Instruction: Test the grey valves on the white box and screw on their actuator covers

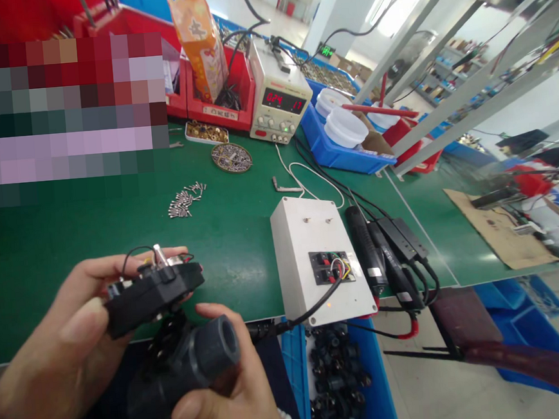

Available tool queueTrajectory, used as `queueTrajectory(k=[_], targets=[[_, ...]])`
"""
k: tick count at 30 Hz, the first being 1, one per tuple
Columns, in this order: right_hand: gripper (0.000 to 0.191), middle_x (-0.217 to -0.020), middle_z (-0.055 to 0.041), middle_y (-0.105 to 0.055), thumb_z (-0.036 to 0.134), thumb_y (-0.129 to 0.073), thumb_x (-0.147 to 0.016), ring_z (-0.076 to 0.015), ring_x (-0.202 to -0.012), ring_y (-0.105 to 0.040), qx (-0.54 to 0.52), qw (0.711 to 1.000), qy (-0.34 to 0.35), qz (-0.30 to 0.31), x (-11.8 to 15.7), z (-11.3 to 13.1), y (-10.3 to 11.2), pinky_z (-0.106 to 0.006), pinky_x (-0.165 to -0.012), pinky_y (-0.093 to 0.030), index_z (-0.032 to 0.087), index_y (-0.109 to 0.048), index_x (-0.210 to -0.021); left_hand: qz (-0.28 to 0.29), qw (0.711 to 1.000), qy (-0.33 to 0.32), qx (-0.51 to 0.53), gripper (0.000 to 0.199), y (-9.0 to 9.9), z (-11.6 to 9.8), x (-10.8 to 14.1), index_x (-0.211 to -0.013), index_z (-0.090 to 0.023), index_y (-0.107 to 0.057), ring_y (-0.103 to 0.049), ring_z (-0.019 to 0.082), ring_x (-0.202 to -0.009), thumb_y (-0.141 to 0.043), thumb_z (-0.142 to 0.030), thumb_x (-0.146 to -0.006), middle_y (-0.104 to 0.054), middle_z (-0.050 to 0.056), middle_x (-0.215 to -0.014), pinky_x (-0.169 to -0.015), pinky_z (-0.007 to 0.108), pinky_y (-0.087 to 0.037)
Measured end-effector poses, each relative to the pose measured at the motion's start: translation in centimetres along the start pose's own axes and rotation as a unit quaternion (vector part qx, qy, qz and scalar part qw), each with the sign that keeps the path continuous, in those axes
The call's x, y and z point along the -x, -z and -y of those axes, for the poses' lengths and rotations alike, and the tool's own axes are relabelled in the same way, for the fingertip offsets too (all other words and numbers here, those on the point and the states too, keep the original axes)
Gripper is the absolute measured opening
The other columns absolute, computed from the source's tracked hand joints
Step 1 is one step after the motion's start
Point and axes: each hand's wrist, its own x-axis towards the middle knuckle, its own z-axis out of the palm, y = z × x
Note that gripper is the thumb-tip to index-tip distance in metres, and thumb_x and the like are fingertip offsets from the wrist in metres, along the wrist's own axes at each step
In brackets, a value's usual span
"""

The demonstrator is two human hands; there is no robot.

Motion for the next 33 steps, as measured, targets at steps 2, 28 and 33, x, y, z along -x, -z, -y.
queueTrajectory(k=[2, 28, 33], targets=[[0.072, -0.110, -0.0030, -0.075, 0.034, -0.097, -0.068, -0.0203, -0.096, -0.074, -0.021, 1.000, 0.008, 0.016, -0.3, -0.2, 0.0, -0.026, -0.084, -0.056, 0.030, -0.062, -0.131, 0.040, 0.994, -0.014, 0.101, 0.029, -0.3, 0.1, 0.7, -0.127, -0.035, -0.057, -0.063, 0.025, -0.129, -0.045, -0.047, -0.104, -0.060, 0.002, -0.144, -0.094, 0.031, -0.063], [0.046, -0.091, -0.0023, -0.072, 0.044, -0.093, -0.075, -0.0150, -0.070, -0.067, -0.002, 0.997, 0.076, -0.033, -0.4, -0.5, -1.3, -0.021, -0.060, -0.057, 0.026, -0.070, -0.111, 0.021, 0.979, -0.194, 0.060, 0.027, -1.1, 0.2, 0.7, -0.127, -0.030, -0.060, -0.056, 0.018, -0.138, -0.059, -0.028, -0.101, -0.064, -0.004, -0.141, -0.114, 0.028, -0.051], [0.054, -0.095, -0.0026, -0.072, 0.047, -0.098, -0.067, -0.0181, -0.084, -0.069, 0.017, 0.992, 0.099, -0.077, -0.5, -0.7, -1.4, -0.024, -0.073, -0.060, 0.025, -0.071, -0.108, -0.002, 0.982, -0.154, 0.105, 0.023, -1.3, 0.4, 0.9, -0.123, -0.032, -0.066, -0.059, 0.021, -0.136, -0.057, -0.033, -0.101, -0.068, -0.005, -0.134, -0.112, 0.032, -0.055]])
